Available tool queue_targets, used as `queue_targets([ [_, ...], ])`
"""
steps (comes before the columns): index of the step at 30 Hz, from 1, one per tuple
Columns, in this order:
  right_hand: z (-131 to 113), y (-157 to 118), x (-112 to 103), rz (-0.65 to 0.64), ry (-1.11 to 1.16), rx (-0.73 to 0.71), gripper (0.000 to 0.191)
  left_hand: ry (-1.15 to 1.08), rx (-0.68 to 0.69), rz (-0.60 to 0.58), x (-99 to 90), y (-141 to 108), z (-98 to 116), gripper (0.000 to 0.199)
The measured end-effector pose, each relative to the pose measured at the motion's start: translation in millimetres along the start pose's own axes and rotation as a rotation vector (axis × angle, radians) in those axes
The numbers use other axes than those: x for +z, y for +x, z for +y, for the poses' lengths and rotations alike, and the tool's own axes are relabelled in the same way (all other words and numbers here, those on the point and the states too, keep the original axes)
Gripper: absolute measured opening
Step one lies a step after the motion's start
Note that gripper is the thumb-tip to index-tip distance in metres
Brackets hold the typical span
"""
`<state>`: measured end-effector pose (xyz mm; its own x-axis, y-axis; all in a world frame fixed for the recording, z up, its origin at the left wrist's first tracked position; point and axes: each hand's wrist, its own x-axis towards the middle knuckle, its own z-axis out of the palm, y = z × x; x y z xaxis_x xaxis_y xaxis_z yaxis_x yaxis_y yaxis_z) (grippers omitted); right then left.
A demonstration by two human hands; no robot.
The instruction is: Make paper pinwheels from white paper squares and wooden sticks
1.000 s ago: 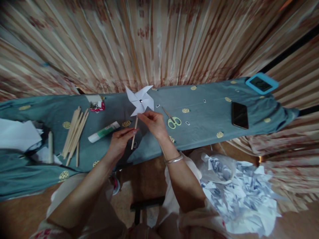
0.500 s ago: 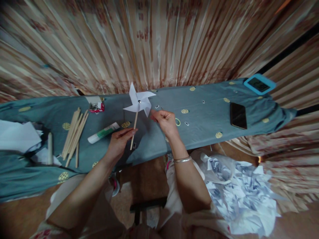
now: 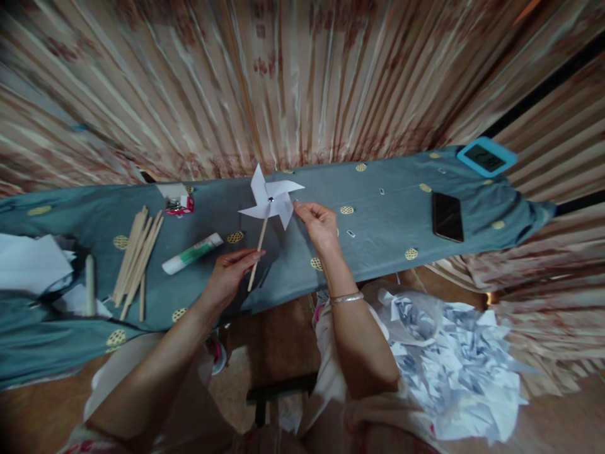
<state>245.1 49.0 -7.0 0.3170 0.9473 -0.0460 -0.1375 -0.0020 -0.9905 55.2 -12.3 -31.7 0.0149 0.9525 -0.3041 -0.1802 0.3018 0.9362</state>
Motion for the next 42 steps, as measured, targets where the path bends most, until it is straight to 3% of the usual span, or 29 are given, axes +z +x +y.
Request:
queue_targets([
  [7,1.2,-4.2,5.0,-0.097,-0.045,0.036,0.041,-0.051,-0.024,-0.010,-0.1,0.4,0.2,0.038],
  [42,0.7,-16.0,23.5,-0.231,0.025,0.124,0.042,-0.115,-0.036,0.029,0.6,0.8,4.8,0.040],
])
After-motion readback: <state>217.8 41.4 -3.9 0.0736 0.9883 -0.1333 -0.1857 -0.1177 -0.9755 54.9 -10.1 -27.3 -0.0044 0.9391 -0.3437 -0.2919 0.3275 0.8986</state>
